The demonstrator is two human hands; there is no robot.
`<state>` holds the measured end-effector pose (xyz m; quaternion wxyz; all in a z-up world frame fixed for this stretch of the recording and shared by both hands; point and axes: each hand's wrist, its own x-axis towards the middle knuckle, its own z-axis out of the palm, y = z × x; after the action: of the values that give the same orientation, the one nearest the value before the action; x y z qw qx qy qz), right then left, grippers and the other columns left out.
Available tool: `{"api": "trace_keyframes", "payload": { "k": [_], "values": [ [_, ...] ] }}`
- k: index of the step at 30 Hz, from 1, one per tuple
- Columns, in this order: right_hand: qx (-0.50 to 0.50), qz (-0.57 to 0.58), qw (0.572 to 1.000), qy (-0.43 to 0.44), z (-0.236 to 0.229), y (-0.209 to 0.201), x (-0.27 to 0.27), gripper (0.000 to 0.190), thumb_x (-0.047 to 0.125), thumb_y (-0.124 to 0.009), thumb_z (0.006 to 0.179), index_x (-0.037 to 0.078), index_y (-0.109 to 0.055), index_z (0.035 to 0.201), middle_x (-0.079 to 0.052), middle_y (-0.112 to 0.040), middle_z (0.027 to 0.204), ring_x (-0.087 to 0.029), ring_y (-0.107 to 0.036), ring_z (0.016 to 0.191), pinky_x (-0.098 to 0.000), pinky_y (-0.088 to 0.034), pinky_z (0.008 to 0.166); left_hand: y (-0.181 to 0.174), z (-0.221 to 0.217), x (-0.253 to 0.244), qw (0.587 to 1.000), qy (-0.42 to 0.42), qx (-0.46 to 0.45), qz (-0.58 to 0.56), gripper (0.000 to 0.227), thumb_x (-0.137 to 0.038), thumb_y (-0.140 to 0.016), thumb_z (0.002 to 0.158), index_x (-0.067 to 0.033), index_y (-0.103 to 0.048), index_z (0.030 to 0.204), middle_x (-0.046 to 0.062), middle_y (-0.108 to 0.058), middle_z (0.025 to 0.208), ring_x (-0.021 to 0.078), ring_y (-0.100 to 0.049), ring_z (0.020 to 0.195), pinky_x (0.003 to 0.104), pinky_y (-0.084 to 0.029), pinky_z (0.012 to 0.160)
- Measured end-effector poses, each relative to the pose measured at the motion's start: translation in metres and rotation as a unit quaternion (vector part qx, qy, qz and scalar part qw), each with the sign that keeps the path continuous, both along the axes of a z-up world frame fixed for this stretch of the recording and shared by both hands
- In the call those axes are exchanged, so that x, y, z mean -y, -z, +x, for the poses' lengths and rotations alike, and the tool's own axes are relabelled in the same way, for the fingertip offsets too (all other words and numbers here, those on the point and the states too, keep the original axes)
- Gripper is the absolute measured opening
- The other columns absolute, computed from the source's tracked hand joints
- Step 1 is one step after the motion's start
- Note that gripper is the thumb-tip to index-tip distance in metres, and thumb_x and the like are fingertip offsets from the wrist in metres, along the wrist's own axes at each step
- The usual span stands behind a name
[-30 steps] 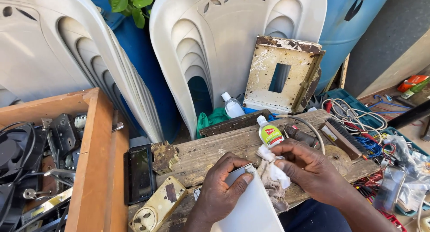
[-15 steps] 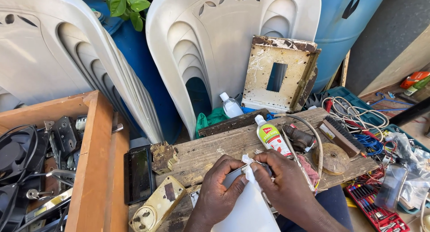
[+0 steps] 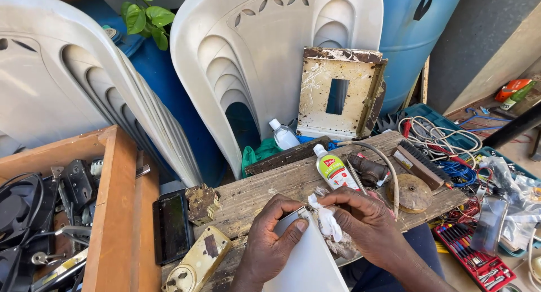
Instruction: The person cleans a white plastic electrical cover and a beige electrical socket using a cloth and a liquid from a bottle. The person wipes the surfaces thoroughly and places the cleaned cover into a wooden box.
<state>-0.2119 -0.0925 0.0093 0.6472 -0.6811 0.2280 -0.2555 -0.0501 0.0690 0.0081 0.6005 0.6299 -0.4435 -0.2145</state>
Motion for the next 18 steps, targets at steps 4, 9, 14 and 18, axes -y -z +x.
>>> {"api": "trace_keyframes", "payload": {
  "k": [4,9,14,18],
  "values": [
    [-0.077,-0.031,0.996,-0.011,-0.001,-0.004,-0.001,0.025,0.018,-0.072,0.099,0.006,-0.088,0.113,-0.003,-0.082,0.092,-0.010,-0.066,0.078,-0.0249,-0.049,0.070,-0.002,-0.002,0.001,1.000,-0.001,0.008,-0.021,0.026,-0.032,-0.072,0.097,-0.0119,-0.075,0.113,0.003,-0.071,0.107,0.0197,-0.070,0.102,0.036,-0.054,0.092],
    [-0.045,0.079,0.994,-0.065,0.004,0.003,-0.003,0.011,0.010,-0.073,0.102,0.002,-0.080,0.103,-0.005,-0.070,0.082,-0.011,-0.055,0.067,-0.0294,-0.043,0.056,0.001,-0.001,0.000,0.999,0.009,-0.026,0.019,0.030,-0.037,-0.071,0.097,-0.0138,-0.074,0.116,0.001,-0.069,0.111,0.0201,-0.069,0.105,0.038,-0.054,0.093],
    [-0.048,0.192,0.980,-0.031,0.020,-0.020,-0.006,0.016,0.005,-0.077,0.097,-0.002,-0.079,0.112,-0.012,-0.075,0.086,-0.016,-0.064,0.071,-0.0305,-0.050,0.062,-0.005,-0.004,0.004,0.999,0.012,-0.045,-0.005,0.029,-0.036,-0.072,0.096,-0.0136,-0.075,0.113,0.002,-0.071,0.108,0.0183,-0.069,0.102,0.036,-0.054,0.090],
    [-0.090,0.112,0.988,-0.053,0.026,-0.030,-0.008,0.016,0.007,-0.076,0.098,0.001,-0.086,0.110,-0.007,-0.075,0.080,-0.012,-0.059,0.069,-0.0272,-0.044,0.060,0.001,0.002,0.003,0.998,0.020,-0.044,-0.028,0.025,-0.035,-0.074,0.097,-0.0120,-0.073,0.108,0.003,-0.069,0.103,0.0176,-0.066,0.096,0.034,-0.052,0.085]
  ]
}}
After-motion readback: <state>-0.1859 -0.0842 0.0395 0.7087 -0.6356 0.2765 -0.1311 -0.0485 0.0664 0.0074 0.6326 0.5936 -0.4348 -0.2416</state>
